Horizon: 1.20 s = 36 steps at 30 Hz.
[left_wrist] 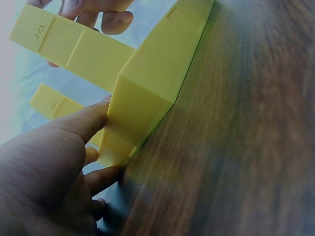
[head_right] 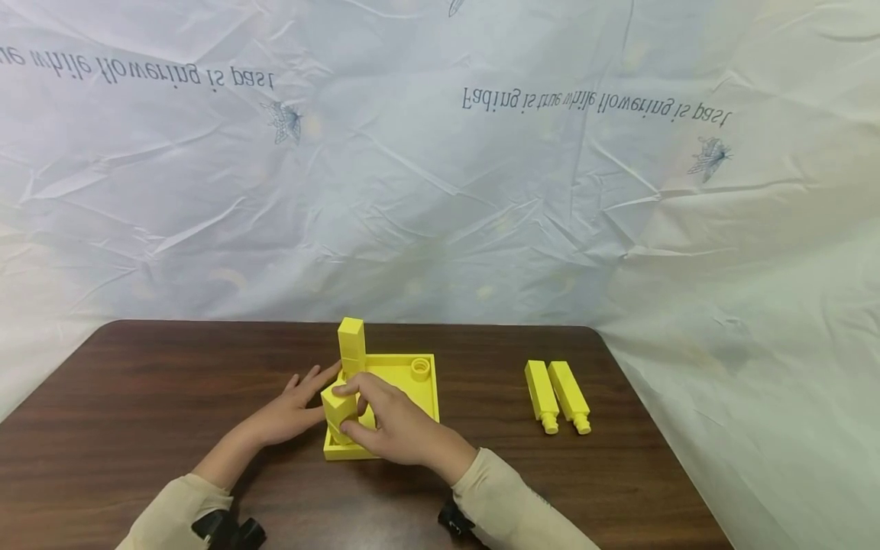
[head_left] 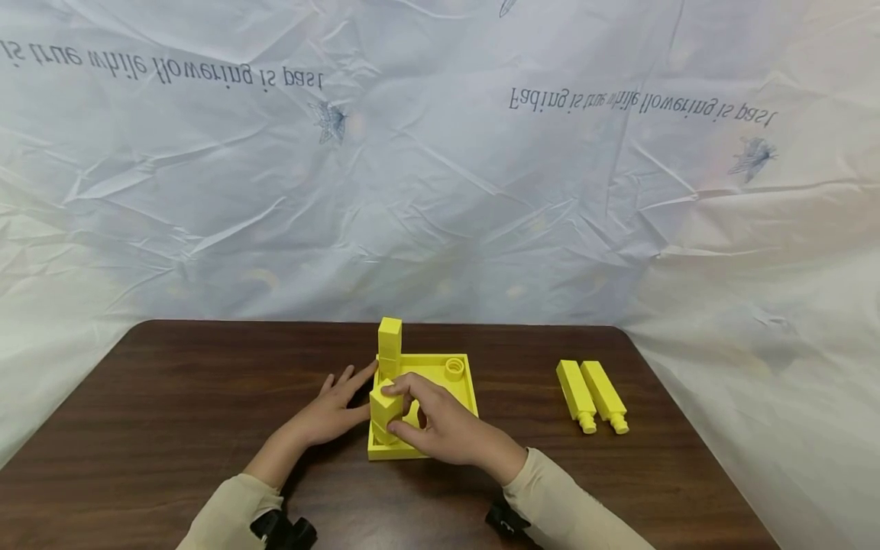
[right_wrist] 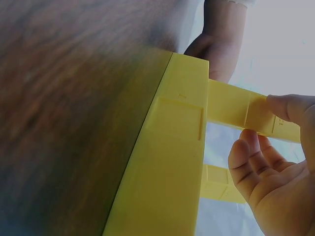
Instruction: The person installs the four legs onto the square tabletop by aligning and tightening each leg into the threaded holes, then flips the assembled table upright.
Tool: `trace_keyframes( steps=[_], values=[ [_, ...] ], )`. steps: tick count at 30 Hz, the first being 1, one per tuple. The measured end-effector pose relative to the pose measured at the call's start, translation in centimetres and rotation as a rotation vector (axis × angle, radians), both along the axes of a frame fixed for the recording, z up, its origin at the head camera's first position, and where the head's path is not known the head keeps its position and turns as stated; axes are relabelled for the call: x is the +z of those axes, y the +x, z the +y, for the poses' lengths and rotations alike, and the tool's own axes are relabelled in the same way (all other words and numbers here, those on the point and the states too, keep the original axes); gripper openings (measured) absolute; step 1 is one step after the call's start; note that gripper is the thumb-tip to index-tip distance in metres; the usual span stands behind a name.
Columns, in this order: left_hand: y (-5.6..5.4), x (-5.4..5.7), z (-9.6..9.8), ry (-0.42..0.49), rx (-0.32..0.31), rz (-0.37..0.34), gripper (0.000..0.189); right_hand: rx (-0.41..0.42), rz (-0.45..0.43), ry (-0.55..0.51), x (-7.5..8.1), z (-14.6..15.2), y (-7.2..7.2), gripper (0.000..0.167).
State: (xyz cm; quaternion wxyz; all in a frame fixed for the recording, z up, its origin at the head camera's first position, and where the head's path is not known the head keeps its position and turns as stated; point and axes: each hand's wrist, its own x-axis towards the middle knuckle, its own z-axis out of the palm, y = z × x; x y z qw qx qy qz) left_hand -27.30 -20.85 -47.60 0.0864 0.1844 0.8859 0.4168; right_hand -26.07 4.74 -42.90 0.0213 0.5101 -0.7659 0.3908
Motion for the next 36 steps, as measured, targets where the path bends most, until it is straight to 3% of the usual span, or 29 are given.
trace_keyframes(
  steps=[36],
  values=[
    [0.06, 0.02, -0.01, -0.003, 0.01, -0.013, 0.083, -0.011, 0.007, 0.012, 0.03, 0.12, 0.08, 0.039]
  ],
)
